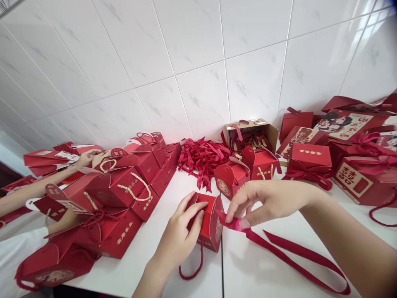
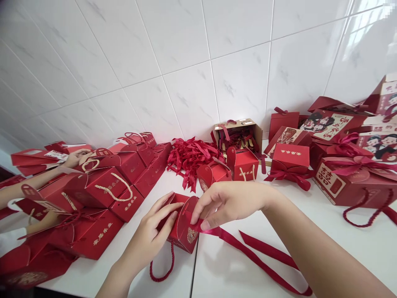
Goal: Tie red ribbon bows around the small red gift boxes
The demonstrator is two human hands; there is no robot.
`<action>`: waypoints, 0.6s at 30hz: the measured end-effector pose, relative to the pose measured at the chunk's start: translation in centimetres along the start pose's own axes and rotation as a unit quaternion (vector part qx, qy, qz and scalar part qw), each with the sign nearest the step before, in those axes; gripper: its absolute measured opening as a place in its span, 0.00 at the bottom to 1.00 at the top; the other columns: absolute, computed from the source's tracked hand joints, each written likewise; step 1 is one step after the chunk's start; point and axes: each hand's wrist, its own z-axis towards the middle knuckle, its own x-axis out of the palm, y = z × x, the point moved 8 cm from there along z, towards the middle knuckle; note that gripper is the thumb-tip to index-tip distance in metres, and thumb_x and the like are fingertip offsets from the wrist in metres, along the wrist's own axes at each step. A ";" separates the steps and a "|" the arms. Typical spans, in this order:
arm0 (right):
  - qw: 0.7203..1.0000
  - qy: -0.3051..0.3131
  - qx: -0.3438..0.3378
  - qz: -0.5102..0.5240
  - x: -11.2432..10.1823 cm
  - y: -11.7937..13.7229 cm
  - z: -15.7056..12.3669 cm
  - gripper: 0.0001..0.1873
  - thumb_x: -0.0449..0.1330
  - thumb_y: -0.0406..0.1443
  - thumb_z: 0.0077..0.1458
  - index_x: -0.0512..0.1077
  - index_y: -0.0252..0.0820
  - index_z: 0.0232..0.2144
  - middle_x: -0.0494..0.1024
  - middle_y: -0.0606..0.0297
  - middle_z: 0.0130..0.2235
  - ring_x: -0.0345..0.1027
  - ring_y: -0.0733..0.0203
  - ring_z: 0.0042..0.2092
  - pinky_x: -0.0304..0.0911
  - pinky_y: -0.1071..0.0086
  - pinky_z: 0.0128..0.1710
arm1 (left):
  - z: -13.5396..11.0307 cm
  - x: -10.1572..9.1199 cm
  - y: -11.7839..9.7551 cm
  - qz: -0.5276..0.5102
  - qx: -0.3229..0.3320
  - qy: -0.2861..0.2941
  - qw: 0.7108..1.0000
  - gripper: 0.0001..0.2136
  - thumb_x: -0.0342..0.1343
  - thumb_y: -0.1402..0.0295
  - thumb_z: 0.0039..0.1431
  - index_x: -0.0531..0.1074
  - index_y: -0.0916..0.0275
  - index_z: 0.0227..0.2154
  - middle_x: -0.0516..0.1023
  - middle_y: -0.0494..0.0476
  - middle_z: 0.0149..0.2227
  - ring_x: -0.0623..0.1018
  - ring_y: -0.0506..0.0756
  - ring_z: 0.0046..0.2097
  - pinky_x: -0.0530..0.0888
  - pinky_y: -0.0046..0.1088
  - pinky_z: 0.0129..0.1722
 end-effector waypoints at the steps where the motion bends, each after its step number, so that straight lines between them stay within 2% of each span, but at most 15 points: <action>1: 1.000 -0.001 0.001 0.002 0.0 -0.1 0.0 0.19 0.60 0.42 0.56 0.75 0.41 0.48 0.79 0.60 0.44 0.73 0.61 0.45 0.67 0.67 0.48 | -0.1 0.0 -0.1 0.000 0.004 0.000 1.000 0.15 0.44 0.66 0.66 0.73 0.53 0.49 0.62 0.56 0.62 0.65 0.60 0.62 0.67 0.43 0.59; 9: 1.000 0.010 0.016 0.010 0.0 -0.4 -0.1 0.18 0.60 0.40 0.56 0.75 0.36 0.47 0.79 0.57 0.43 0.74 0.60 0.44 0.68 0.67 0.46 | -0.2 0.3 -0.5 -0.002 0.006 0.016 1.000 0.15 0.43 0.65 0.66 0.73 0.53 0.49 0.62 0.56 0.62 0.64 0.60 0.63 0.66 0.43 0.60; 18: 1.000 0.020 0.000 0.004 0.1 -0.4 0.0 0.17 0.59 0.38 0.57 0.75 0.35 0.46 0.79 0.57 0.42 0.74 0.62 0.43 0.68 0.70 0.45 | -0.2 0.5 -0.6 -0.003 0.003 0.020 1.000 0.15 0.43 0.65 0.66 0.72 0.53 0.49 0.60 0.55 0.63 0.64 0.59 0.62 0.66 0.42 0.60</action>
